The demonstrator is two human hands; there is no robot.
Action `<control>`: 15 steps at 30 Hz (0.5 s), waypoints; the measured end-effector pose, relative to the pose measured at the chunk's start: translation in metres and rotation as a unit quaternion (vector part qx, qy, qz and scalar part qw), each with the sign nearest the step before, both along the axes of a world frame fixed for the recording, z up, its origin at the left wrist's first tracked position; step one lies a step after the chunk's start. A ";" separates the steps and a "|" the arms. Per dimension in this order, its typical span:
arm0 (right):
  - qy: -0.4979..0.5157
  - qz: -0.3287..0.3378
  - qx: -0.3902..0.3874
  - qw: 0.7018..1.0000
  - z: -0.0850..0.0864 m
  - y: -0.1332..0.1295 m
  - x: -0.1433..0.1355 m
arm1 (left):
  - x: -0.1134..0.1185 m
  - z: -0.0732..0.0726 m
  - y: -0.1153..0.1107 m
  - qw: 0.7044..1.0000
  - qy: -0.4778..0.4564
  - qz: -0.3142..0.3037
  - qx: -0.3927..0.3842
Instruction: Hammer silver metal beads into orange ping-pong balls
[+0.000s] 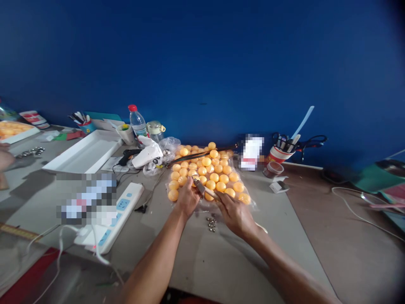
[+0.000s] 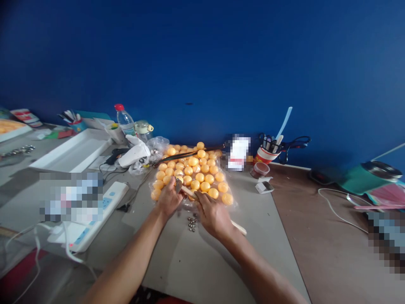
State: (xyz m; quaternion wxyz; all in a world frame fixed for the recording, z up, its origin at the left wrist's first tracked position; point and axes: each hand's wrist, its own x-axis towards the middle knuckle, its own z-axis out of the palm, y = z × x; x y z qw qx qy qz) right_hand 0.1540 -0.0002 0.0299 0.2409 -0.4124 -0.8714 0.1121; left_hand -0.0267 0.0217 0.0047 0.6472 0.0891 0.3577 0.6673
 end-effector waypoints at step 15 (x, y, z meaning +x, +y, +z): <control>0.265 -0.037 -0.205 0.941 0.031 -0.005 0.001 | 0.001 0.002 -0.001 0.999 -0.019 -0.025 0.039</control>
